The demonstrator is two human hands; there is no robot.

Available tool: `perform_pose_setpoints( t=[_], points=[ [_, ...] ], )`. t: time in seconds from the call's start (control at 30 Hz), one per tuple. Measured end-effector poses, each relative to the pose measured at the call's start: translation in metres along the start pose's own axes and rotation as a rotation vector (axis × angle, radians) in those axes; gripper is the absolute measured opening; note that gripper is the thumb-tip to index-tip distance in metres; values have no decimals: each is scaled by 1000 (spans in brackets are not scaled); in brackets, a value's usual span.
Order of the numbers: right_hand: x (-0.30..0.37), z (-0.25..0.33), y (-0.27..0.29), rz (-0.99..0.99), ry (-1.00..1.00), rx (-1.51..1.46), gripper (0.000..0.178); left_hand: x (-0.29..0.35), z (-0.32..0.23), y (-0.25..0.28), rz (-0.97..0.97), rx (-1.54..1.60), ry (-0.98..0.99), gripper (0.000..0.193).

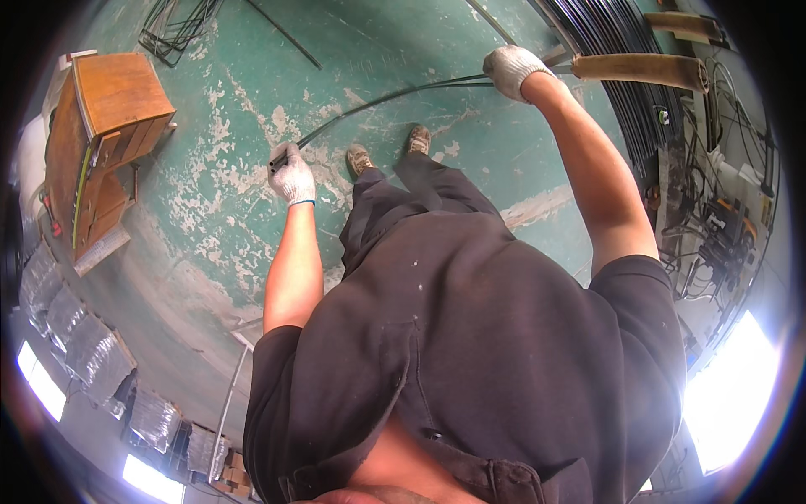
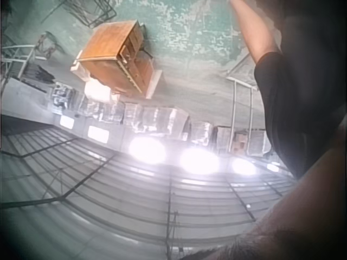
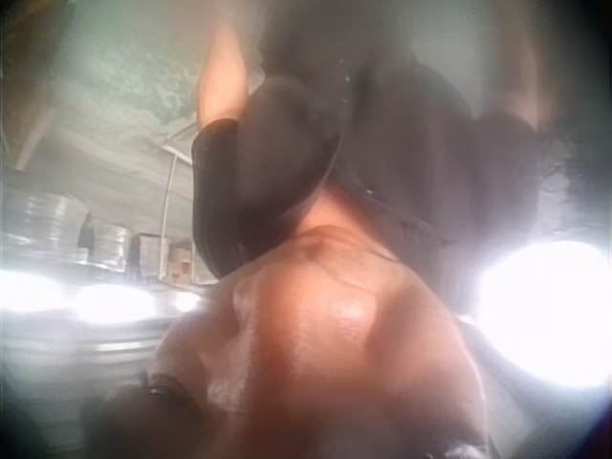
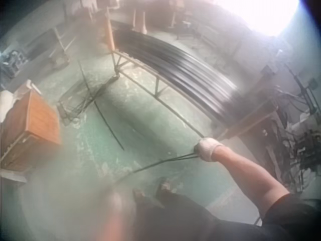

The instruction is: The person bends a long metal rod by hand, measures it on a wooden workbench, and then uses a machine to bend multiple rods. They operate a control panel and handle the rods throughout the process.

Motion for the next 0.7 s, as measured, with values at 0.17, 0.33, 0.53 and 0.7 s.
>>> perform_pose_setpoints(
  t=[0.17,0.33,0.53,0.7],
  points=[
    [4,-5,-5,28,-10,-26,37,-4,0,-4,-7,-37,-46,8],
    [21,-5,0,-62,-40,-258,36,-4,-2,-5,-5,-57,-27,7],
    [59,-28,-69,-409,18,-1003,74,-11,8,-4,-64,-90,-108,6],
    [45,9,-89,-690,-167,-823,50,-8,-1,-5,-54,-106,-76,6]
  ],
)
Point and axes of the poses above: each hand's wrist, its own x-axis away from the middle knuckle, its own y-axis out of the back of the hand, z = x × y, the point moved 1 cm from there along -x, towards the middle knuckle, and after that the axes turned 14 degrees about y, right-handed, at the moved point
